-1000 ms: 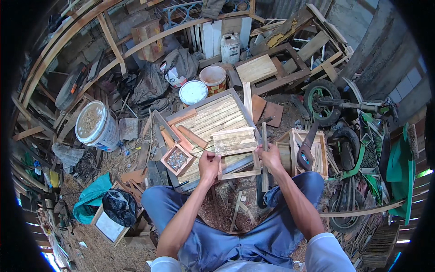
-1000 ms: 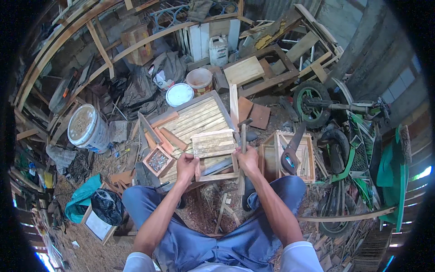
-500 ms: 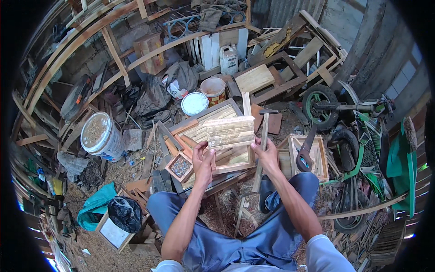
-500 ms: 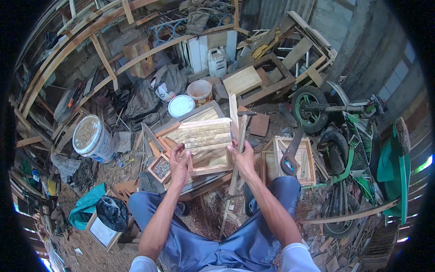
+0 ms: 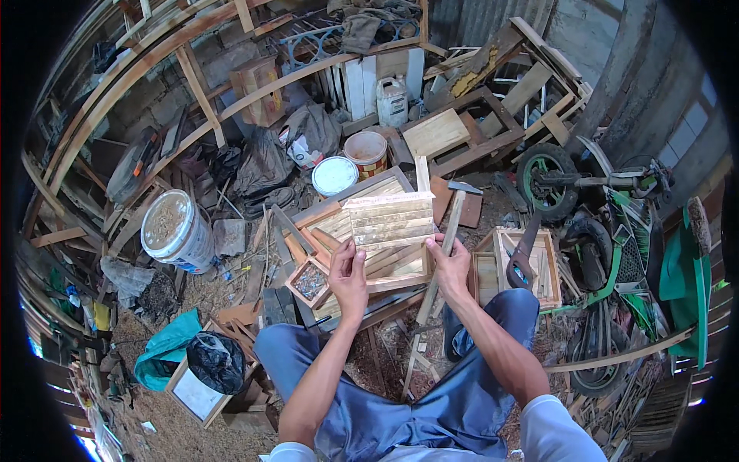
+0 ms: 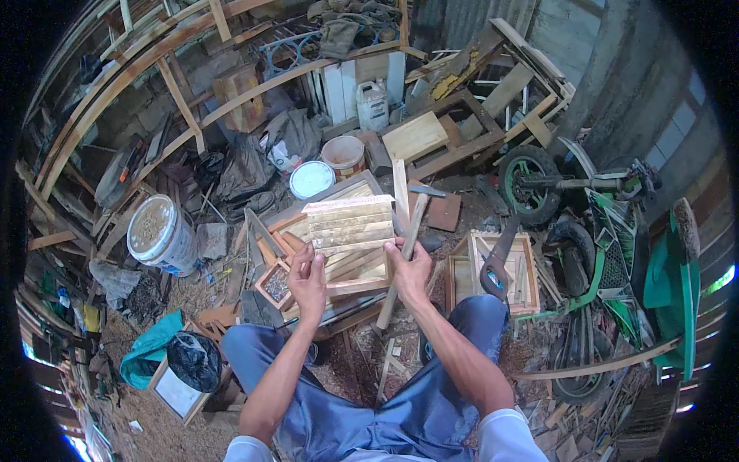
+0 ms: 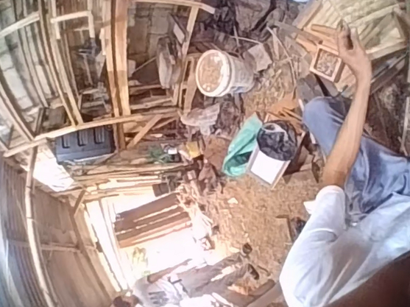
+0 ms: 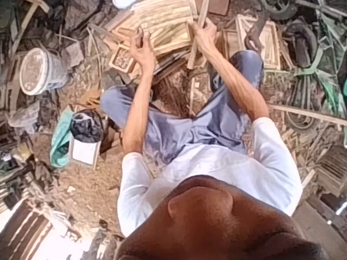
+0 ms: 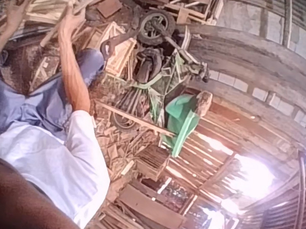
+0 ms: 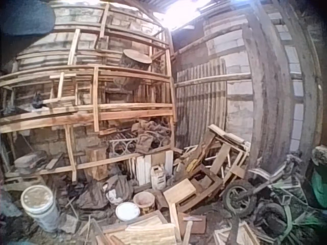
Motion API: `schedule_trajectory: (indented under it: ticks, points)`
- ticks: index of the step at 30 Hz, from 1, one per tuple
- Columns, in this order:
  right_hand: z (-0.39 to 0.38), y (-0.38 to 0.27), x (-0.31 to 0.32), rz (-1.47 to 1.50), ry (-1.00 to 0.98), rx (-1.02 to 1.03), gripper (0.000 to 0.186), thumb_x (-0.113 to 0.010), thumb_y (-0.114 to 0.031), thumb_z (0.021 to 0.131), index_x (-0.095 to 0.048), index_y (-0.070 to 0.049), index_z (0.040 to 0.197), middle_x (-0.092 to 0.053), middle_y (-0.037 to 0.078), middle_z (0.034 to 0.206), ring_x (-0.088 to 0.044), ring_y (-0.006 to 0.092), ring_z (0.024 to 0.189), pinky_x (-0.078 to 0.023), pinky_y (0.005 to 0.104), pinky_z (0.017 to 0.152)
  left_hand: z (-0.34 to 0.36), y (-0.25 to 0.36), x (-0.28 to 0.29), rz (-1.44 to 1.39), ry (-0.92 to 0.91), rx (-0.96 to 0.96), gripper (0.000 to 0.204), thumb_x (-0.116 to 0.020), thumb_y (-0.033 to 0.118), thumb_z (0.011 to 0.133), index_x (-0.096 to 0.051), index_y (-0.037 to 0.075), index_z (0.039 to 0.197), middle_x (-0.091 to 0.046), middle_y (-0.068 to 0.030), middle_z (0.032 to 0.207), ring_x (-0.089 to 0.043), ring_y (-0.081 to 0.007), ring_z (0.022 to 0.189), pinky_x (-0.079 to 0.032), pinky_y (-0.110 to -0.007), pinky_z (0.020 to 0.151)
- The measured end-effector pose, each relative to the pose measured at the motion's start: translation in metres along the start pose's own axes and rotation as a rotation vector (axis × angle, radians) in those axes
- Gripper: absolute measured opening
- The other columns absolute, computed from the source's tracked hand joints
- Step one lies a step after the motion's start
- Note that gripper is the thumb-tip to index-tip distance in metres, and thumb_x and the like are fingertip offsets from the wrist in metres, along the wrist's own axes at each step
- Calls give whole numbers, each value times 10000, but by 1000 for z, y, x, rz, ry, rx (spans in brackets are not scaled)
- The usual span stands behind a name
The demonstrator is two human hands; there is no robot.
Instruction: The person assembles a wooden frame by fitting small slats into place and hammering them, then positions a larger wooden piece and hammers it onto the frame.
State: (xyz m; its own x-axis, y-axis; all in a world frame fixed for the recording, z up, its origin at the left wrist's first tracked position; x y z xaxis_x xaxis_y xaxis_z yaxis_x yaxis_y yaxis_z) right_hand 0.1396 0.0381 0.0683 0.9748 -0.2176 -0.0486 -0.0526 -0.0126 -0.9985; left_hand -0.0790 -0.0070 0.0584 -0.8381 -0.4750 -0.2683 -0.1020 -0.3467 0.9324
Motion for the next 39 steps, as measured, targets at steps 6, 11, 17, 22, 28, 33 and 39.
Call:
schedule_trajectory:
  ticks: [6, 11, 17, 22, 28, 33, 39]
  points:
    - [-3, -6, -2, 126, 23, 153, 197, -751, -115, 836, -678, 9, 971, -702, 66, 939, -619, 108, 868, -484, 263, 805, 0, -3, 4, 32, 63, 82, 136, -619, 22, 935, -605, -51, 1049, -599, -149, 1198, -582, -187, 1114, -484, -298, 970]
    - [-7, -14, 2, -42, -19, 93, 224, -748, -135, 843, -693, 1, 1012, -716, 74, 986, -627, 106, 921, -488, 273, 840, 2, -3, 8, 13, 70, 74, 150, -621, 47, 944, -608, -49, 1058, -620, -129, 1158, -591, -166, 1068, -494, -298, 953]
    - [-10, -10, 2, -57, -19, 78, 240, -750, -138, 842, -711, 0, 1034, -717, 59, 1003, -625, 100, 908, -486, 260, 843, 4, 5, 7, 30, 95, 112, 232, -642, 61, 937, -609, -52, 1137, -641, -99, 1140, -593, -134, 1034, -474, -268, 941]
    - [-12, -22, 0, 55, -34, 196, 289, -718, -82, 863, -683, 18, 1132, -703, 86, 1105, -624, 108, 988, -475, 267, 911, 2, 5, 6, 9, 34, 79, 305, -653, 42, 925, -595, -56, 1208, -639, -102, 1174, -598, -126, 1030, -469, -259, 930]
    - [-14, -29, -3, 47, -65, 263, 325, -693, -41, 876, -656, 24, 1192, -682, 104, 1181, -611, 122, 1067, -452, 272, 968, 6, 0, 10, -34, 38, 129, 328, -664, 0, 901, -591, -57, 1216, -616, -134, 1252, -594, -139, 1093, -463, -264, 965]
    - [-8, -25, 3, 49, -52, 203, 318, -707, -62, 867, -667, 22, 1172, -689, 101, 1167, -613, 118, 1053, -456, 268, 951, 6, 3, 8, -32, -25, 113, 361, -675, -16, 885, -582, -58, 1231, -585, -147, 1299, -579, -170, 1152, -456, -281, 1007]
    - [-5, -27, 3, 14, -36, 217, 301, -716, -96, 863, -683, 22, 1137, -710, 91, 1108, -622, 111, 1008, -477, 272, 910, 9, 3, 7, -2, -77, 124, 401, -667, -18, 889, -559, -59, 1273, -569, -153, 1320, -565, -181, 1177, -453, -283, 1017]
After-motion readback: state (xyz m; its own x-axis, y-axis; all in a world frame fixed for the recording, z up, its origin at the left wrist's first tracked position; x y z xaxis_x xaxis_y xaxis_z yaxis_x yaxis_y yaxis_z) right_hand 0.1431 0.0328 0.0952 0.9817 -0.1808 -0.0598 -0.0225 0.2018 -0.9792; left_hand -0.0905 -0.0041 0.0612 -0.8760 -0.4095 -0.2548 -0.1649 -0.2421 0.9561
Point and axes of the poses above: each hand's wrist, its own z-axis towards the middle knuckle, its own x-axis out of the back of the hand, y = z × x, the point moved 5 cm from there along z, towards the middle knuckle
